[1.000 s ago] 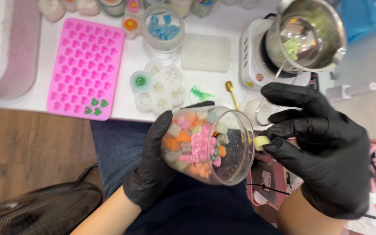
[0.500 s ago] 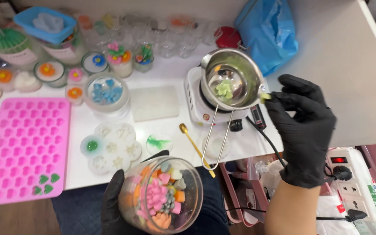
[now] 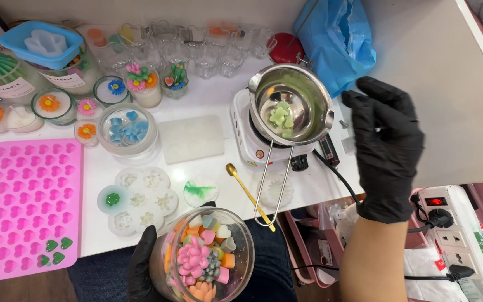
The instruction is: The recorder is making decorative candles by melting wax and using various molds.
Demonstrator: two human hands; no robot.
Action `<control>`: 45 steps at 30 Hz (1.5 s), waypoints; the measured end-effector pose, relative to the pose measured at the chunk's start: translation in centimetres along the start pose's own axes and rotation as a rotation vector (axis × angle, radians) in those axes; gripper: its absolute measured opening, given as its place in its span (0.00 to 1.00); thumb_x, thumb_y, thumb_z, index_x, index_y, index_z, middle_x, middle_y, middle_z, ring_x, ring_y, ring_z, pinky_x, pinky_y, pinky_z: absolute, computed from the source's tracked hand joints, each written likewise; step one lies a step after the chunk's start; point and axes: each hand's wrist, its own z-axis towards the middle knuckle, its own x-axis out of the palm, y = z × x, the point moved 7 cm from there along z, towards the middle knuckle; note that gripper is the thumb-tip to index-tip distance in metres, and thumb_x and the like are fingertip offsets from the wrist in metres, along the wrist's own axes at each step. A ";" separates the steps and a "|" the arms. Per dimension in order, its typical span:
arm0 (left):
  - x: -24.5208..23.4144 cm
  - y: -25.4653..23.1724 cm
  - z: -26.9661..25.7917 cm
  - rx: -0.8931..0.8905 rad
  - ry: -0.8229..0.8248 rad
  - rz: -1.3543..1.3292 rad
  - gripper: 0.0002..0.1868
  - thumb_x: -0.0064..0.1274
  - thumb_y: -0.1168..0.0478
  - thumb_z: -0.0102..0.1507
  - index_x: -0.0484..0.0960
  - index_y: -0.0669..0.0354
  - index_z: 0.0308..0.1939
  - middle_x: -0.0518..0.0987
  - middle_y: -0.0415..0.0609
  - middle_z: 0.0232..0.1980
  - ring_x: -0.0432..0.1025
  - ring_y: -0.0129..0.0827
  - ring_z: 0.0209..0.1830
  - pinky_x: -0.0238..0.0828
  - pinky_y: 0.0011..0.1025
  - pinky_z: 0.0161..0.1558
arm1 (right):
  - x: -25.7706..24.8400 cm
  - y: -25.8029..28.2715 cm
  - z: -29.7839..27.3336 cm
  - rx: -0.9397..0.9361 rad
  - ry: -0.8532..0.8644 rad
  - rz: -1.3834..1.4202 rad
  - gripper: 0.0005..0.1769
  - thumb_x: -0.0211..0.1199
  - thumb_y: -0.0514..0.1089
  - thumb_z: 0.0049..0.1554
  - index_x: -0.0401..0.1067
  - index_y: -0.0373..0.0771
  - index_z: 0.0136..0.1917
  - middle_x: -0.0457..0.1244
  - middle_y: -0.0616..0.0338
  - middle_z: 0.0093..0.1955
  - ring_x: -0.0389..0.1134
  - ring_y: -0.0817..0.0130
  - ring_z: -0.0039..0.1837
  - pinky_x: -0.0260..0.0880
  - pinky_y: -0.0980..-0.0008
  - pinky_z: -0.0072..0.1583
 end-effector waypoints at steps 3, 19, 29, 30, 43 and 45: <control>0.1 0.5 -1.7 -0.002 -0.020 -0.017 0.35 0.51 0.43 0.64 0.73 0.65 0.66 0.79 0.56 0.58 0.76 0.43 0.54 0.73 0.39 0.58 | -1.4 0.9 0.0 0.129 -0.074 0.217 0.06 0.61 0.35 0.66 0.74 0.35 0.57 0.67 0.57 0.64 0.75 0.70 0.61 0.76 0.75 0.63; -6.7 -1.8 -15.4 0.179 -0.287 -0.130 0.34 0.54 0.44 0.62 0.74 0.63 0.65 0.79 0.54 0.57 0.75 0.42 0.54 0.73 0.39 0.58 | 5.3 15.0 -8.8 -0.268 0.710 0.122 0.17 0.65 0.34 0.59 0.75 0.34 0.61 0.69 0.47 0.60 0.72 0.61 0.55 0.72 0.68 0.56; -0.1 -5.1 -18.0 0.481 0.103 0.127 0.40 0.52 0.43 0.67 0.64 0.67 0.76 0.71 0.55 0.68 0.67 0.39 0.67 0.64 0.37 0.70 | 6.4 18.8 -11.8 -0.521 0.926 0.075 0.22 0.64 0.35 0.47 0.72 0.42 0.56 0.71 0.53 0.53 0.74 0.56 0.59 0.74 0.63 0.58; 1.6 -5.8 -18.7 0.547 0.192 0.204 0.43 0.50 0.42 0.69 0.61 0.67 0.79 0.69 0.56 0.72 0.65 0.38 0.71 0.61 0.37 0.75 | 5.9 18.7 -11.2 -0.334 0.921 0.232 0.19 0.60 0.33 0.50 0.69 0.41 0.56 0.71 0.58 0.52 0.75 0.62 0.59 0.76 0.66 0.60; 1.8 -5.8 -18.9 0.628 0.053 0.547 0.37 0.43 0.45 0.69 0.62 0.65 0.77 0.67 0.53 0.75 0.64 0.36 0.73 0.59 0.35 0.74 | 8.8 13.5 -12.7 -0.218 0.792 0.120 0.28 0.71 0.38 0.45 0.75 0.46 0.61 0.72 0.58 0.56 0.76 0.63 0.52 0.76 0.69 0.55; 1.8 -5.7 -19.0 0.631 0.000 0.633 0.36 0.41 0.46 0.69 0.62 0.64 0.77 0.68 0.52 0.75 0.63 0.35 0.73 0.58 0.34 0.75 | 8.7 12.4 -12.4 -0.333 0.752 -0.250 0.29 0.75 0.39 0.40 0.75 0.41 0.57 0.71 0.55 0.51 0.73 0.56 0.47 0.72 0.66 0.50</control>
